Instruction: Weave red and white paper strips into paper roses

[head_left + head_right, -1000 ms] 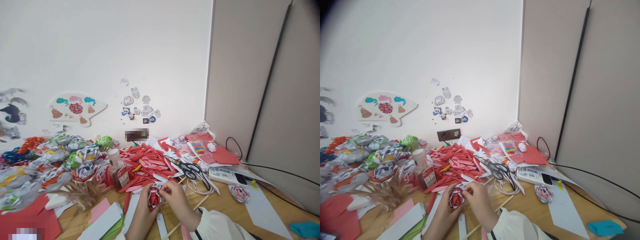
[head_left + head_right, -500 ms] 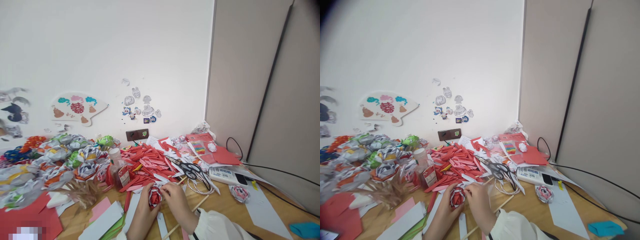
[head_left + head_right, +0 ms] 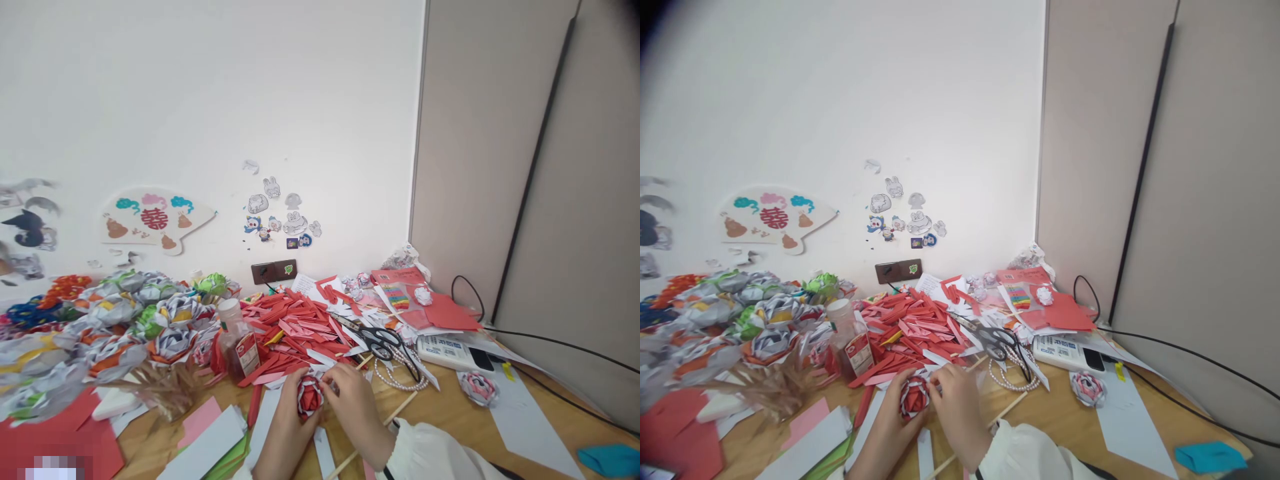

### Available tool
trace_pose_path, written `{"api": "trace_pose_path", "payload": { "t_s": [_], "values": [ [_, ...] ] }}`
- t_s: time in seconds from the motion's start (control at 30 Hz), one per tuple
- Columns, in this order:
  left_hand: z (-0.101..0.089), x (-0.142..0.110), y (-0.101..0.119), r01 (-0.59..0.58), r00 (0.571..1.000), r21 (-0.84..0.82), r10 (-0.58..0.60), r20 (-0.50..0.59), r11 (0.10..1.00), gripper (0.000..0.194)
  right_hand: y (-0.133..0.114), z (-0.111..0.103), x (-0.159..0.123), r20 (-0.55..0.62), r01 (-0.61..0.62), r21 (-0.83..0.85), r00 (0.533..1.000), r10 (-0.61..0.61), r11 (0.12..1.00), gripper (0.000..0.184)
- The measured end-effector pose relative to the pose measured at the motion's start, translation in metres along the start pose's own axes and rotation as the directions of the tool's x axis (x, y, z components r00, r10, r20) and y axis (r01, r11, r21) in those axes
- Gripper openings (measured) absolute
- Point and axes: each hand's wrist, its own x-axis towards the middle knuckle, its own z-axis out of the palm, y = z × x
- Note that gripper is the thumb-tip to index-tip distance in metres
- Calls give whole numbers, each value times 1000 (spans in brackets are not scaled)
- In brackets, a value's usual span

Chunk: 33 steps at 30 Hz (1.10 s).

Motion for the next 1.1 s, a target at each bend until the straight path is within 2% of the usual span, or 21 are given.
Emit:
{"api": "trace_pose_path", "payload": {
  "t_s": [0.13, 0.33, 0.53, 0.7, 0.83, 0.9, 1.0, 1.1],
  "values": [
    [0, -1, -1, -10, 1000, 5, 10, 13, 1000, 44, -1, 3, -1, 10, 42, -52, 999, -42, 998, 16],
    [1, 1, -1, -22, 998, 26, 21, 51, 999, 44, 3, 5, -2, 51, 182, -141, 983, -176, 973, 15],
    [0, 1, 0, -19, 999, 17, 19, 30, 1000, 45, 5, 3, -1, 3, 180, -108, 983, -181, 978, 14],
    [-1, -1, 1, 13, 999, -22, -12, 51, 1000, 48, 6, 1, 1, 75, 284, -137, 958, -276, 949, 14],
    [-2, 0, 0, 44, 999, -60, -44, -2, 997, 52, 7, -5, 3, 32, 192, -31, 981, -191, 981, 12],
    [-3, 2, 0, 18, 1000, -82, -19, -13, 996, 48, 6, -6, 3, 25, 148, 39, 988, -149, 988, 11],
    [-6, 5, 1, -28, 999, -80, 27, -17, 996, 42, 6, -6, 4, 57, 147, 93, 987, -153, 985, 13],
    [-6, 6, 1, -18, 1000, -104, 17, -9, 994, 44, 7, -7, 5, 60, 126, 119, 989, -134, 985, 14]
  ]
}}
